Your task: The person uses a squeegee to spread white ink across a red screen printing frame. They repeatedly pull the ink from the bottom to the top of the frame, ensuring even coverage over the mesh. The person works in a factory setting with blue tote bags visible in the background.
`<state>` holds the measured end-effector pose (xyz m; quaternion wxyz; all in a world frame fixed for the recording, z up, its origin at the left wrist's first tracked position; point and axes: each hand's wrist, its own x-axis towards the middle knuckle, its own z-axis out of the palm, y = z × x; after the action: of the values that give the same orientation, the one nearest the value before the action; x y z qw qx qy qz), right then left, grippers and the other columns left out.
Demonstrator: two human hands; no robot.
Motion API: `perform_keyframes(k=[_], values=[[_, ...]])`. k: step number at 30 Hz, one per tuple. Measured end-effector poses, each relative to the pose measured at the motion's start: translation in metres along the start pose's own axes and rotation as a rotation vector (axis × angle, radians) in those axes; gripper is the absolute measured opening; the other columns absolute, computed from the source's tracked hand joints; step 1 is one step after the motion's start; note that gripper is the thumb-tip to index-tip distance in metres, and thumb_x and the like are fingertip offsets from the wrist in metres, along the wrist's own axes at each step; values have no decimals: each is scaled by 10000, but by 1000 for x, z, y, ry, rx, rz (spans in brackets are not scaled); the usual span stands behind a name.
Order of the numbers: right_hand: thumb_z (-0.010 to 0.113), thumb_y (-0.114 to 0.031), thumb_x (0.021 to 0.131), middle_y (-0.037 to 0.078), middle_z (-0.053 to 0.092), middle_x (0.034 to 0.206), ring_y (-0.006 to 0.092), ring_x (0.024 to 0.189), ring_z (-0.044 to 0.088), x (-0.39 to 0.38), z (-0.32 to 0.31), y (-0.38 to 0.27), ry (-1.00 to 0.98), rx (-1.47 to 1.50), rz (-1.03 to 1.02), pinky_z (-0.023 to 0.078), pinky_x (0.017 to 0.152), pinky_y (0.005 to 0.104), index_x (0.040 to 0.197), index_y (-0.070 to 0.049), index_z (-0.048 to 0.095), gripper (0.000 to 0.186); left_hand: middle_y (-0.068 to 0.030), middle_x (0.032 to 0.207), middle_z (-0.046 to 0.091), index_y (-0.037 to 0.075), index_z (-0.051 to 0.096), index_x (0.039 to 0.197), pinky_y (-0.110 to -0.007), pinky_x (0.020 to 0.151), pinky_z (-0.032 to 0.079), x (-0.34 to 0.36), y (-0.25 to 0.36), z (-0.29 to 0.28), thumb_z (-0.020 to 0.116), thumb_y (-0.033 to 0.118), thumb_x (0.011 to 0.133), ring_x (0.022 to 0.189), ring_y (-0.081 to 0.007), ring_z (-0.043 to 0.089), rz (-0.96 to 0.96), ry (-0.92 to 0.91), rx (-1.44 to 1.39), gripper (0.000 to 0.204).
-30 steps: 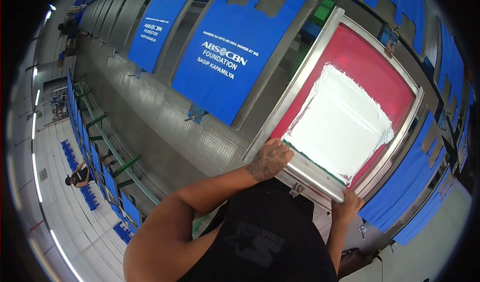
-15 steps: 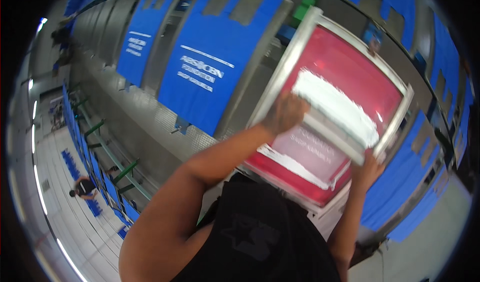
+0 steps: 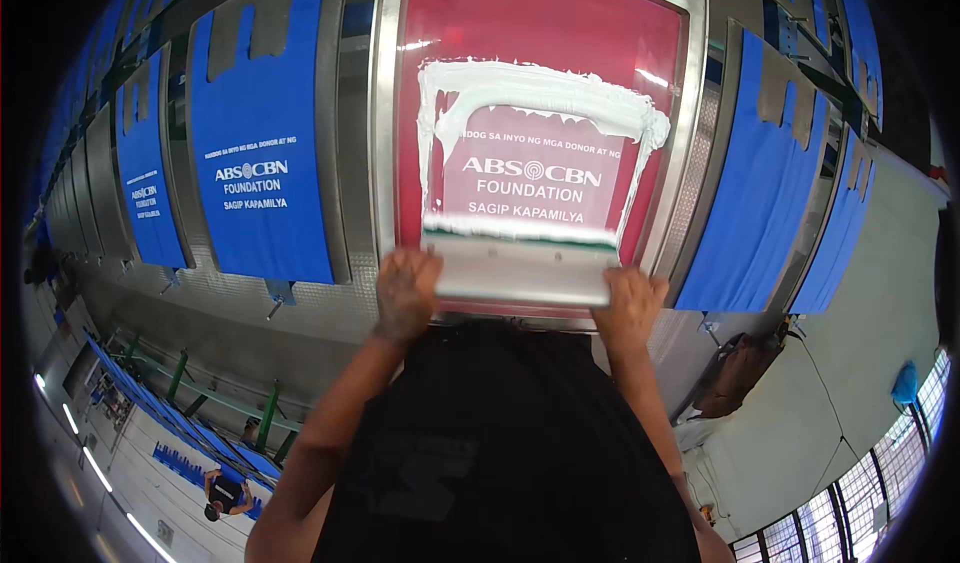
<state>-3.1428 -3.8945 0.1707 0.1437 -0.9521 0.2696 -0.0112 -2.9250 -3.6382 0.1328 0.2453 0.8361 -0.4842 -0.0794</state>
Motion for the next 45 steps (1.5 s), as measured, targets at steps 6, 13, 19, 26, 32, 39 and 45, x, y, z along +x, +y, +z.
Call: perform_keyframes(k=[6, 13, 19, 26, 32, 39, 45], values=[[885, -295, 625, 103, 712, 904, 294, 809, 677, 179, -16, 32, -29, -206, 22, 401, 849, 420, 958, -97, 719, 422, -135, 910, 695, 58, 705, 933, -439, 751, 523, 187, -51, -7, 817, 192, 713, 842, -347, 656, 10, -10, 128, 281], [800, -183, 673, 81, 699, 852, 266, 783, 657, 124, -47, 10, -37, -205, -102, 397, 835, 433, 914, -110, 709, 268, -96, 933, 706, 105, 715, 907, -420, 785, 517, 115, -46, -21, 792, 211, 744, 899, -291, 675, -22, -87, 40, 209], [766, -66, 598, 49, 638, 841, 245, 829, 618, 1, -4, 6, -19, 16, -46, 380, 824, 436, 912, -99, 651, 336, -111, 891, 608, 35, 684, 941, -439, 747, 467, -4, 16, -5, 696, 38, 696, 847, -303, 594, -46, 36, -19, 245], [894, -266, 632, 95, 709, 943, 275, 900, 672, 170, -12, 39, -97, -151, 67, 374, 960, 442, 986, -72, 725, 437, -94, 949, 683, 112, 702, 977, -432, 776, 530, 168, -48, 1, 811, 178, 712, 886, -330, 653, 13, 55, 154, 294], [778, -294, 654, 180, 738, 884, 333, 867, 717, 263, -73, 36, -383, -70, 143, 525, 887, 406, 944, -51, 754, 380, -181, 888, 703, 49, 695, 968, -446, 831, 519, 276, -63, -48, 829, 344, 709, 908, -355, 684, -67, -382, 71, 415], [800, -318, 643, 207, 735, 928, 348, 904, 716, 293, -83, 45, -418, -11, 123, 558, 856, 400, 1017, -29, 750, 475, -230, 1073, 698, 18, 675, 1194, -440, 966, 501, 282, -75, -28, 830, 366, 720, 1060, -334, 670, -71, -83, 109, 608], [783, -375, 724, 193, 729, 904, 296, 821, 716, 293, -64, 68, -426, -40, -29, 541, 805, 407, 1059, -2, 719, 505, -188, 958, 715, 54, 693, 1113, -411, 856, 533, 180, 1, -49, 730, 374, 872, 927, -347, 692, -368, 121, -271, 402]])
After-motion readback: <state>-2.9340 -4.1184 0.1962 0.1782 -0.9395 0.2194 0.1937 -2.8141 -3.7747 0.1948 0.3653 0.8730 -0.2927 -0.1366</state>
